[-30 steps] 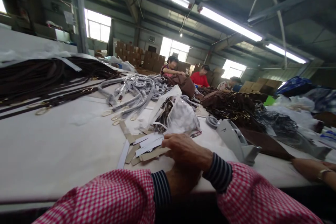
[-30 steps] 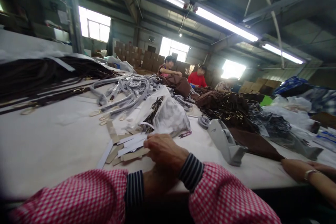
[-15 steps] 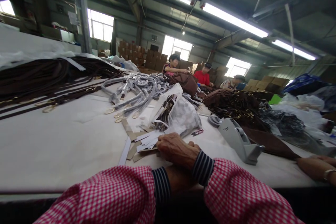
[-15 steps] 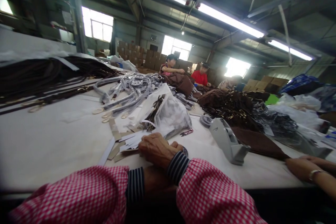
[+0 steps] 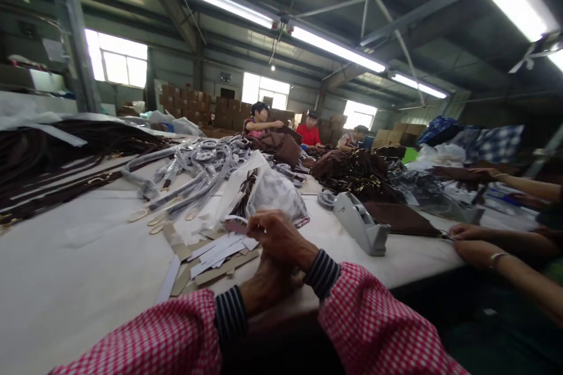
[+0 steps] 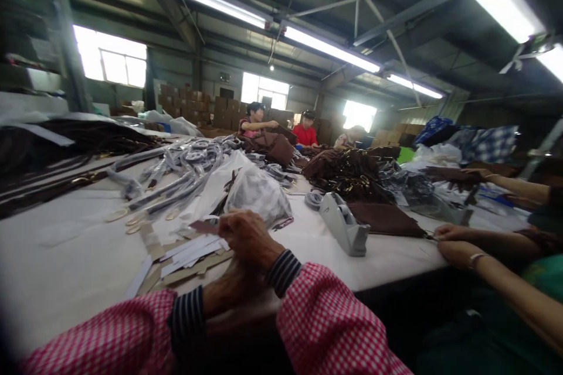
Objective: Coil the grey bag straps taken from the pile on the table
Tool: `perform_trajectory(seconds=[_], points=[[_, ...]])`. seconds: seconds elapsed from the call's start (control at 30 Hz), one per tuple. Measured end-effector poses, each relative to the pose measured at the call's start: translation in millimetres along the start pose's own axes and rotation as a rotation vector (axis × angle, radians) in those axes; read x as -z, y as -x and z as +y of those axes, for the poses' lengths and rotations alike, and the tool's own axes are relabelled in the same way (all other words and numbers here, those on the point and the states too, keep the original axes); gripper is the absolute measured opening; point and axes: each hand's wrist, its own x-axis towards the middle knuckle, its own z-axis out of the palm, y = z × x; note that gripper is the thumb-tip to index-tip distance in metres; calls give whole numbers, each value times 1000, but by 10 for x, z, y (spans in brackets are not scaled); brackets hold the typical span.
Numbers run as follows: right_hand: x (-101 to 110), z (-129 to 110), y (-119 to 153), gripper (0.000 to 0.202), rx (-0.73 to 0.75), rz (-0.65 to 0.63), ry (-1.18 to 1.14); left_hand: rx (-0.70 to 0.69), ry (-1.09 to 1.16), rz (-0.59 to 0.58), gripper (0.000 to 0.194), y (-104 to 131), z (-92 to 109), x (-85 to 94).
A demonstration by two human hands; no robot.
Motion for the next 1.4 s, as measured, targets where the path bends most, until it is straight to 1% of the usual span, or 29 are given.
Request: perform_trajectory(seconds=[0.03, 0.1, 0.13, 0.2, 0.27, 0.3, 0.37, 0.47, 0.53, 0.63, 0.73, 0.83, 0.93, 1.0, 1.07, 1.2, 1.3, 1.4], points=[[150, 21, 100, 6, -21, 142, -117, 49, 65, 6, 23, -69, 0, 92], [430, 59, 406, 9, -93, 440, -393, 149, 230, -10, 19, -207, -22, 283], [539, 71, 592, 12, -139, 562, -505, 196, 321, -26, 23, -271, -40, 370], [662, 84, 969, 14, -224, 715, -604, 275, 509, -50, 32, -375, -78, 497], [648, 92, 1281, 14, -264, 778, -616, 332, 679, -68, 36, -449, -97, 548], [601, 98, 1396, 14, -263, 783, -609, 351, 753, -83, 38, -477, -95, 546], [473, 115, 1540, 13, -217, 780, -555, 374, 874, -123, 38, -529, -69, 505], [302, 166, 1601, 15, -114, 795, -414, 381, 1009, -168, 34, -608, 12, 406], [233, 220, 1598, 17, -68, 809, -336, 381, 1074, -188, 32, -653, 72, 348], [166, 322, 1594, 16, 1, 797, -226, 372, 1161, -225, 33, -677, 140, 293], [114, 431, 1608, 17, 67, 764, -149, 343, 1254, -284, 38, -648, 171, 278], [89, 521, 1623, 18, 107, 720, -108, 326, 1329, -328, 39, -609, 170, 279], [108, 577, 1618, 16, 159, 673, -14, 334, 1367, -332, 35, -592, 140, 257], [133, 601, 1602, 13, 194, 644, 86, 340, 1369, -336, 33, -586, 114, 223], [153, 627, 1589, 11, 206, 631, 195, 327, 1324, -354, 31, -576, 96, 183], [149, 701, 1618, 14, 212, 602, 346, 273, 1210, -396, 29, -530, 128, 134], [122, 738, 1704, 19, 211, 549, 391, 245, 1125, -376, 30, -497, 195, 144], [75, 719, 1809, 27, 158, 504, 348, 236, 907, -315, 29, -484, 243, 165]])
